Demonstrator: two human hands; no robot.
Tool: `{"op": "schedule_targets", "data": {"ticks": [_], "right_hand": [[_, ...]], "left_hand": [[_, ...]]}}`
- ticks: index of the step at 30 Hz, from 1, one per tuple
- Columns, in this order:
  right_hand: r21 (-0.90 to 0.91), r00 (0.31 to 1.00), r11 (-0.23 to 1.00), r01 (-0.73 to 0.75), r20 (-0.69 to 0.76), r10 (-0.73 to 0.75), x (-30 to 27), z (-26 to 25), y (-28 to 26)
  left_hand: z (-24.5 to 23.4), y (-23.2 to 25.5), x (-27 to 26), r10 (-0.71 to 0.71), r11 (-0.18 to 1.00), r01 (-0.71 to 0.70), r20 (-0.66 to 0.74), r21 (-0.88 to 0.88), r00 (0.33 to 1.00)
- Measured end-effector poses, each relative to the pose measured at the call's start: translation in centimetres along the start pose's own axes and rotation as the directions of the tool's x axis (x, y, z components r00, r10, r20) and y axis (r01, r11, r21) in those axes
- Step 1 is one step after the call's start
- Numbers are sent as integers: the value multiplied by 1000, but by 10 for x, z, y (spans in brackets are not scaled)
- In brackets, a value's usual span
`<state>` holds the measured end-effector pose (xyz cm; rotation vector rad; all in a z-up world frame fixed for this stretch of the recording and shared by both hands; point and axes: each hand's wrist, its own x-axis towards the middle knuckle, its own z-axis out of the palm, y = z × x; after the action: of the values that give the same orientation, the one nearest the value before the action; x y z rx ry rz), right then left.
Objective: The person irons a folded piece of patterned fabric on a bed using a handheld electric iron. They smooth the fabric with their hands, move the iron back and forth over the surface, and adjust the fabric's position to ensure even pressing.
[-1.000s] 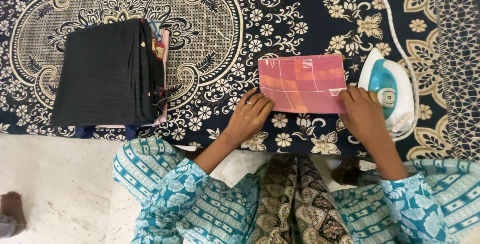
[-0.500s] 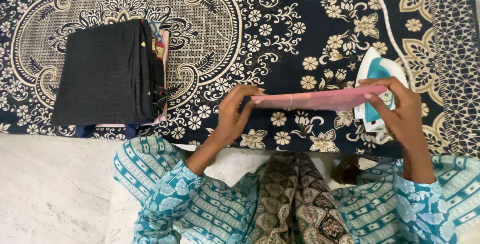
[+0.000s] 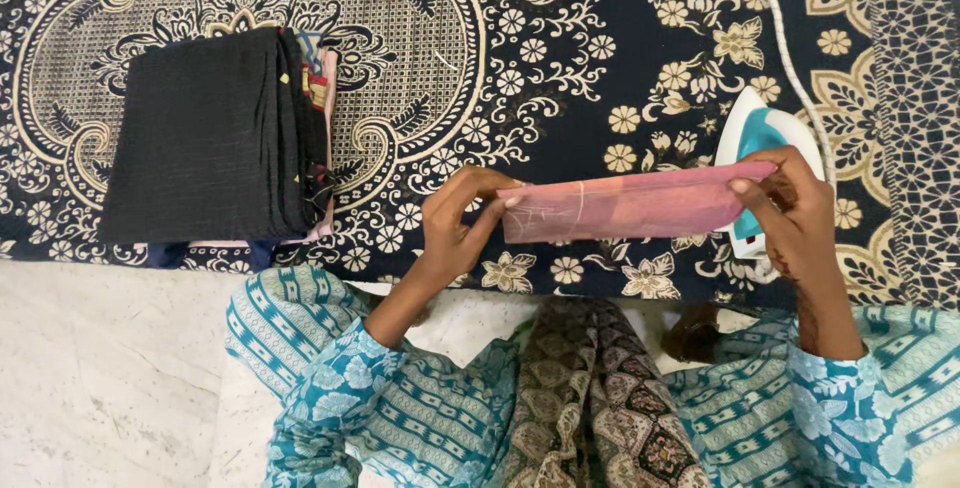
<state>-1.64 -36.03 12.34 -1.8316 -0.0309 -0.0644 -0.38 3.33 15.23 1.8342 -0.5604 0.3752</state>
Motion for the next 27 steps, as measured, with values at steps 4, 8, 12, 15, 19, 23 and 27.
{"op": "schedule_targets", "data": {"ticks": [4,8,12,15,19,23,27], "right_hand": [[263,998,962,-66,14,65,5,5,3],[255,965,931,-263,94,246,28,25,23],[324,939,882,-342,165,303,49,49,50],[324,944,887,-328,157,292,57,57,63],[336,955,894,-296,117,272,62,59,78],[346,969,905,-247,71,237,67,63,95],[305,980,933,-191,12,197,74,68,102]], "left_hand": [[3,2,0,-68,997,67,-17,-38,998],[13,-24,6,-467,884,466,-59,-32,882],[21,-89,23,-505,857,504,17,-104,863],[23,-124,28,-505,861,508,76,-23,860],[27,-142,28,-471,878,461,59,133,880],[29,-147,28,-487,866,475,47,157,872],[27,-149,30,-390,883,365,30,293,920]]}}
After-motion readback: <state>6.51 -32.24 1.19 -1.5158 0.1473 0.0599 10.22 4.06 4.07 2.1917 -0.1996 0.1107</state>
